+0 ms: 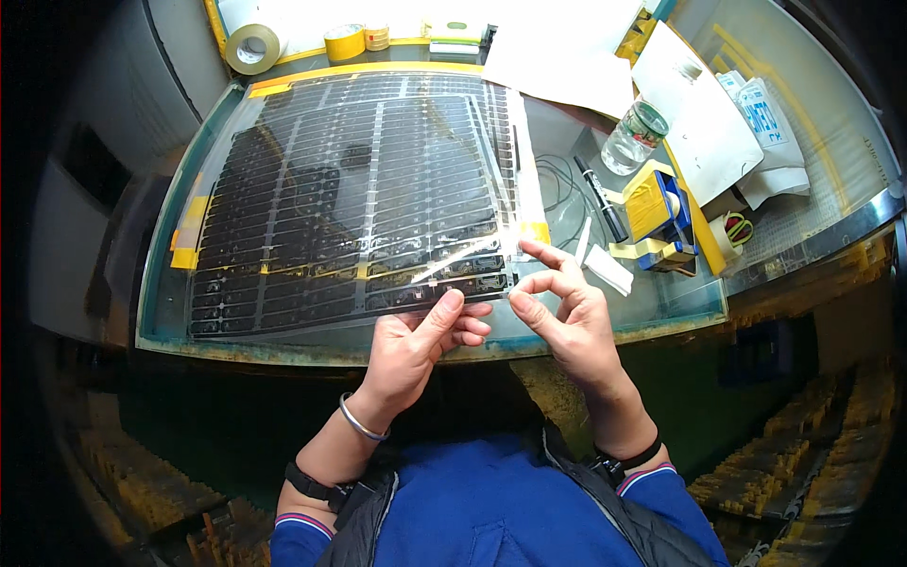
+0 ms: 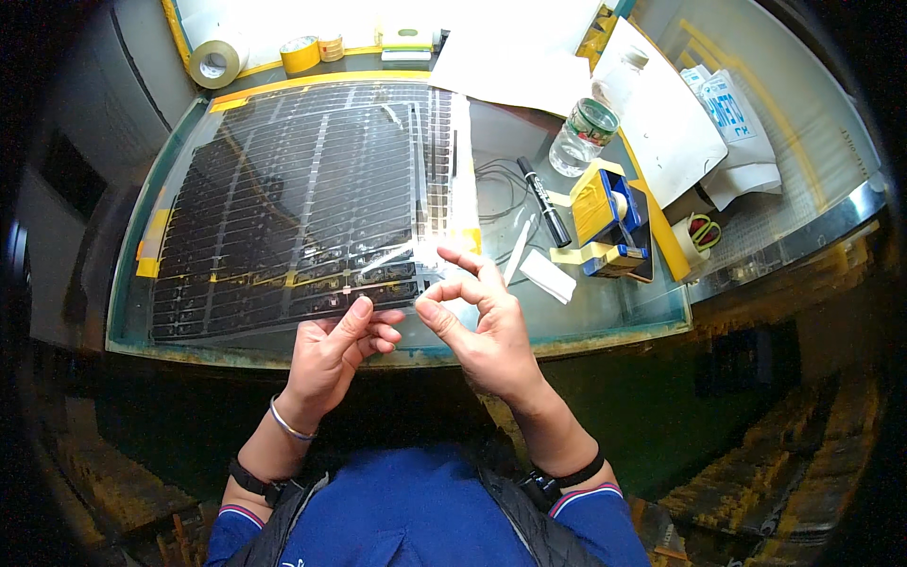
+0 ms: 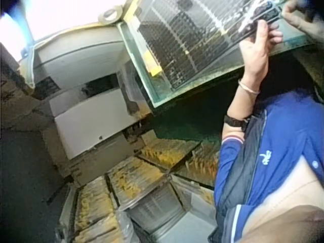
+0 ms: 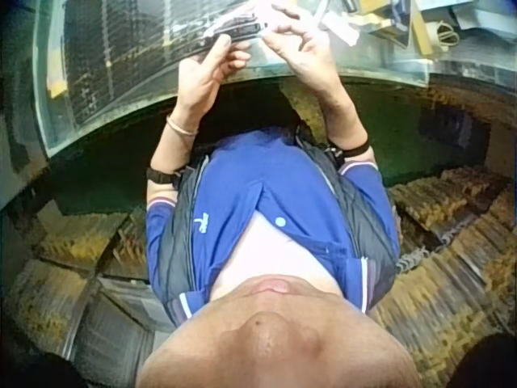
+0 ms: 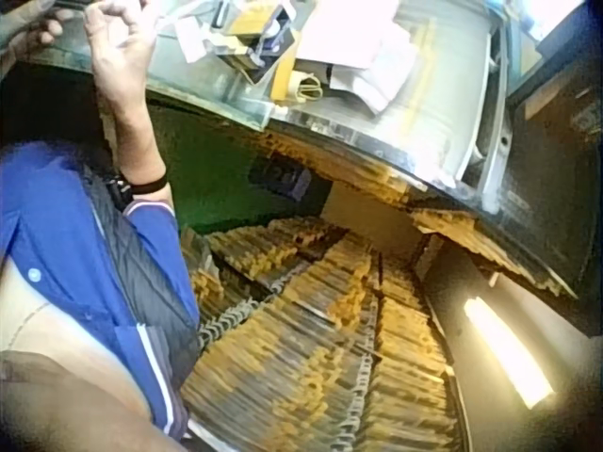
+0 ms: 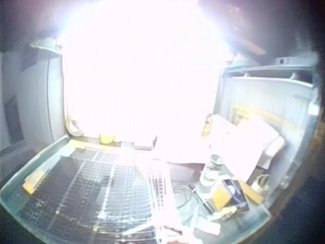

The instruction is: Inspecting and applying components to solar panel sheets on a glass workbench.

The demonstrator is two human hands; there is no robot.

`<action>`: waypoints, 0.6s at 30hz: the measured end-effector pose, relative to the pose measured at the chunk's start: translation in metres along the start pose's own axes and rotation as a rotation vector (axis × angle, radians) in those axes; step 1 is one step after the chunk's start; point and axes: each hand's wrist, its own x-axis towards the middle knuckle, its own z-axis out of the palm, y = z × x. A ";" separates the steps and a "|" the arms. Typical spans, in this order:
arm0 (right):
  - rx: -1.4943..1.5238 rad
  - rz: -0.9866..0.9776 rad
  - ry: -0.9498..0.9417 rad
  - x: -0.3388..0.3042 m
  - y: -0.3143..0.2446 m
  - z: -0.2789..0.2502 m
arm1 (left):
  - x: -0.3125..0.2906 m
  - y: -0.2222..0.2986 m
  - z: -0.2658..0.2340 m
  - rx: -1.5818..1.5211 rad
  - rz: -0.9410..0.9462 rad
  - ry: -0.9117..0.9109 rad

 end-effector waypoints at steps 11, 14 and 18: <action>-0.021 0.028 -0.011 0.001 0.001 -0.001 | 0.001 -0.001 -0.001 -0.003 0.023 -0.018; -0.010 0.031 -0.008 0.001 0.002 -0.001 | 0.001 -0.001 -0.001 0.002 0.021 -0.021; -0.018 0.028 -0.014 0.002 0.003 -0.001 | 0.001 -0.001 -0.001 0.004 0.018 -0.020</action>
